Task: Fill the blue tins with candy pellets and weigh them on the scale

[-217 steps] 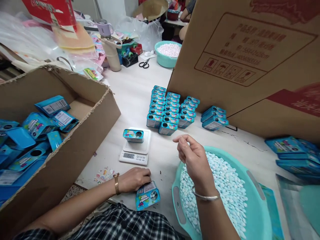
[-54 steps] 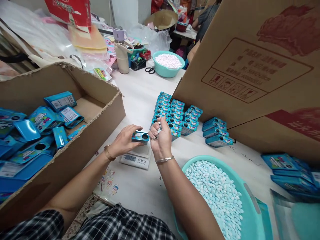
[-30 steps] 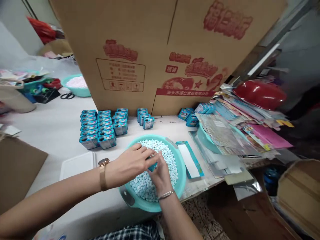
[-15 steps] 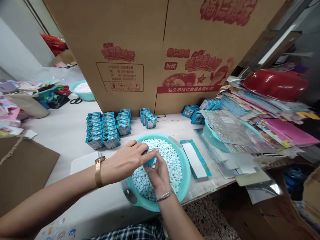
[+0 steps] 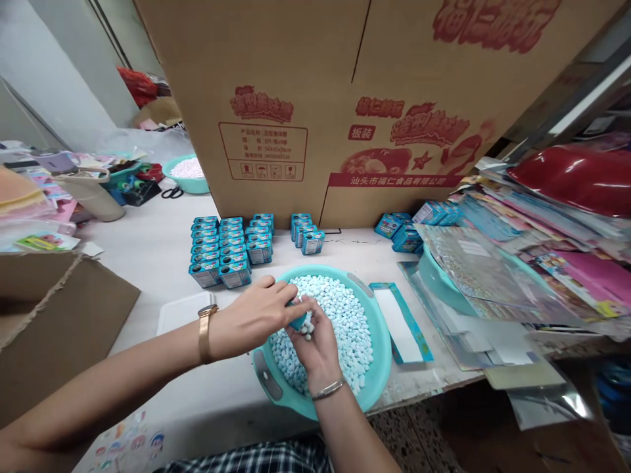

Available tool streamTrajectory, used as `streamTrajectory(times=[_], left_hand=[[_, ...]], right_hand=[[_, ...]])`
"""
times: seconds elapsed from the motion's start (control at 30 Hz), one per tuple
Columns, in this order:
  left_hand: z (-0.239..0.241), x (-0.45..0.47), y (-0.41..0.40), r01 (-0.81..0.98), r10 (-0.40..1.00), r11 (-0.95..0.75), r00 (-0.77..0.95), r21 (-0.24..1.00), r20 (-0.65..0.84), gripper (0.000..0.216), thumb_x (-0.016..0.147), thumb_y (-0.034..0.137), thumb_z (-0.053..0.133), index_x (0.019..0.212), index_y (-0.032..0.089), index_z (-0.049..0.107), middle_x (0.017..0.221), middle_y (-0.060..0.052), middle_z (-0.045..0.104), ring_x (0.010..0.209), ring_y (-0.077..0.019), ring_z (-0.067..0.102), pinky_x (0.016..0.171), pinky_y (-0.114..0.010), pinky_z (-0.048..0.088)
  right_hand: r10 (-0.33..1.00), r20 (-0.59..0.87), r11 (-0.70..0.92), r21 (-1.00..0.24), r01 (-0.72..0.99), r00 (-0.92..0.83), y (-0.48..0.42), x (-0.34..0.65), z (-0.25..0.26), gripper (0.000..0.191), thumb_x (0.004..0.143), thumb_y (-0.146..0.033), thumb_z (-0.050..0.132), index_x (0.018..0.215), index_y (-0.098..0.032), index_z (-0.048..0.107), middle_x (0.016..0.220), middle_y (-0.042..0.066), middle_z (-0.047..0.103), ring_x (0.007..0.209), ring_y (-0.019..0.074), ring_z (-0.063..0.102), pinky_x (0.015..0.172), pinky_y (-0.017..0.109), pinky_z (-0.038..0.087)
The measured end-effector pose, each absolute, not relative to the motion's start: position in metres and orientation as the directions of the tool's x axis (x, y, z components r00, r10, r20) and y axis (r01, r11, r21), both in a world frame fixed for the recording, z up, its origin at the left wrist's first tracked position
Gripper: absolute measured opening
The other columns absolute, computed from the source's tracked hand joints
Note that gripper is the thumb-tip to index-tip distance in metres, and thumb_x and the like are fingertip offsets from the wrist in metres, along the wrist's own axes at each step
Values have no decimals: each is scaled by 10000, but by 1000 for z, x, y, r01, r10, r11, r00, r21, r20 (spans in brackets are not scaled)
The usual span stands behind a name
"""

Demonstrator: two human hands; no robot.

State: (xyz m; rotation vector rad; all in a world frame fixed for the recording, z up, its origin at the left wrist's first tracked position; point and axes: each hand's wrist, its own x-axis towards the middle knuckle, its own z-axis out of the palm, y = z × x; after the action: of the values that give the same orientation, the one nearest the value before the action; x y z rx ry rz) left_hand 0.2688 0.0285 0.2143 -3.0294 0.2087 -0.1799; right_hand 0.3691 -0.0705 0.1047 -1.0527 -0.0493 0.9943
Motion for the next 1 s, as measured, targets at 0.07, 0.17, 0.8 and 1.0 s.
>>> streamTrajectory(times=[0.07,0.17,0.8,1.0], left_hand=[[214,268,35,-111,-118,-991,987,-73,107,350,964,121,463,1302,194,512,1001,-86,619,858,-223,546,706,-354,336],[212,257,49,-68,-59,-996,989,64,139,424,938,96,498,1341,228,493,1049,-82,620,915,-225,566,776,-356,378],[48,49,124,129,952,-216,246,968,180,421,779,302,767,1143,184,591,1045,-44,664,964,-188,649,896,-312,508],[41,37,120,104,961,-157,246,982,128,698,735,320,816,1351,213,504,1309,-119,612,1213,-251,598,1055,-391,457]], right_hand=[[685,-491,201,-582,-788,538,-71,368,106,79,882,-211,605,806,-216,625,844,-3,731,829,158,717,737,320,631],[643,-632,311,-302,-901,433,-73,367,112,28,866,-180,654,859,-202,638,842,6,711,772,166,701,703,343,632],[514,-786,334,-184,-924,343,-112,422,109,291,950,-80,366,1160,-196,531,998,87,625,873,187,703,633,340,667],[659,-686,211,-226,-951,309,-124,427,100,296,949,-8,310,1030,-219,502,788,3,584,552,120,618,453,243,592]])
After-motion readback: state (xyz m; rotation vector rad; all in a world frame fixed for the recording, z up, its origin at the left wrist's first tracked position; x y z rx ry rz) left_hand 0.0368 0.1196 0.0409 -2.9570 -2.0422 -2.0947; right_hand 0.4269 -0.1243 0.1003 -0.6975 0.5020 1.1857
